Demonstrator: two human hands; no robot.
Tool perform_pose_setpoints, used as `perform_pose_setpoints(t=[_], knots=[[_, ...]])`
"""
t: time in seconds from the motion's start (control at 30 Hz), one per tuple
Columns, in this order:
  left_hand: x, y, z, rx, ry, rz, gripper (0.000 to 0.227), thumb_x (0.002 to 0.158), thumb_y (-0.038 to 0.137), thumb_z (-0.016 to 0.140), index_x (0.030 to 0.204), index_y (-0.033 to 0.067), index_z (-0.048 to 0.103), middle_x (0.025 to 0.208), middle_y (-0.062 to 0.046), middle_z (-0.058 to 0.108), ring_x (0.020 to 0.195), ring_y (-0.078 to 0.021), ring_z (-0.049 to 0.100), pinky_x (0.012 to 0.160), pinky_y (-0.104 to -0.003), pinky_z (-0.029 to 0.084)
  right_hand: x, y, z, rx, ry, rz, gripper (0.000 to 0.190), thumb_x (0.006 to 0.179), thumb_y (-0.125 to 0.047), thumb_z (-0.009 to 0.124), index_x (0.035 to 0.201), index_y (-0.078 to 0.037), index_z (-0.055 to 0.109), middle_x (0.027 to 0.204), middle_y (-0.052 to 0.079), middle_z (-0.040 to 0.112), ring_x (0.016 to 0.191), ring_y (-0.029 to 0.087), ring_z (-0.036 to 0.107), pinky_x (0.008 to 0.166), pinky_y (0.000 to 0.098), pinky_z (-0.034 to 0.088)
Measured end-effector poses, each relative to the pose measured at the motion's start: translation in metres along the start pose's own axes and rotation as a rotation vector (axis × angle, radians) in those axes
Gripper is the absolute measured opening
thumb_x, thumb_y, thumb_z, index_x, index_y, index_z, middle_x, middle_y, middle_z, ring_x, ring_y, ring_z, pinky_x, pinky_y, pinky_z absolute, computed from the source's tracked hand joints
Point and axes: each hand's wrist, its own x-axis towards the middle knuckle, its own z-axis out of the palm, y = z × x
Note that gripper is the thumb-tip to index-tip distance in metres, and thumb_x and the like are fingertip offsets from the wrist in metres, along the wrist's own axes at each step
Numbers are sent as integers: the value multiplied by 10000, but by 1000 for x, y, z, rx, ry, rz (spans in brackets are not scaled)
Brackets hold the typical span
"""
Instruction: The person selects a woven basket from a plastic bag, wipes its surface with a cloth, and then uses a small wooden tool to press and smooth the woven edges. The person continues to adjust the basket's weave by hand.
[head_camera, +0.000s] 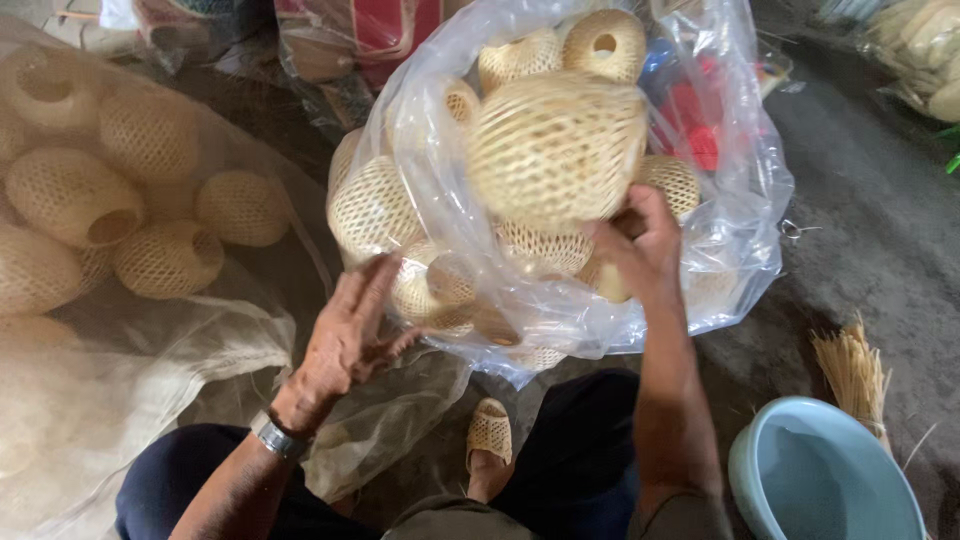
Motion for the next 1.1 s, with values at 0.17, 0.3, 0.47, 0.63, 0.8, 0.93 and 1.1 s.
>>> perform_pose_setpoints(t=[0.17,0.3,0.47,0.63,0.8,0.93,1.1], knots=[[7,12,22,66,-119,120,867,905,418,711,1579,59,300,1496,-200,462,1325,-356,506,1089,-488,484,88,38,-34,-728,180,-395,588,844,-157,876,1327,22,594,1282,231,647,1087,384,676,897,455,567],[7,12,23,71,-235,117,752,929,415,675,1527,75,371,1481,-205,469,1343,-385,485,1062,-470,476,110,95,-29,-956,154,-463,696,846,-173,850,1447,37,567,1423,306,538,1193,447,609,1000,458,510],[7,14,4,126,-211,129,643,926,415,680,1447,74,516,1419,-196,549,1301,-358,532,1053,-459,485,77,132,-11,-845,75,-374,573,867,-204,867,1361,-16,645,1317,220,660,1167,385,659,991,457,516],[2,-5,-73,-205,-269,-226,531,840,306,767,1309,97,634,1288,-102,683,1074,-227,690,906,-353,568,31,73,-21,65,-88,14,428,991,-105,750,1394,-30,626,1322,69,673,947,125,682,756,264,595],[-120,-38,-159,-254,126,-411,383,1009,161,680,1375,58,628,1212,-85,712,1117,-194,725,999,-319,599,-74,30,-2,442,-309,56,218,993,-116,722,1197,-50,678,1089,128,734,737,144,676,677,270,549],[-253,-90,-95,-488,135,-779,284,992,92,638,1259,21,706,1211,-105,757,1026,-164,664,887,-328,545,-132,52,77,163,-724,324,410,846,-75,742,1251,-19,710,1050,92,742,724,154,667,640,281,519],[-361,-166,69,-295,96,-503,380,1146,179,508,1487,11,513,1435,-216,643,1276,-331,605,1101,-438,449,-159,82,126,-426,-959,-24,527,721,-148,835,1213,-16,699,1018,84,783,646,144,729,640,310,579]])
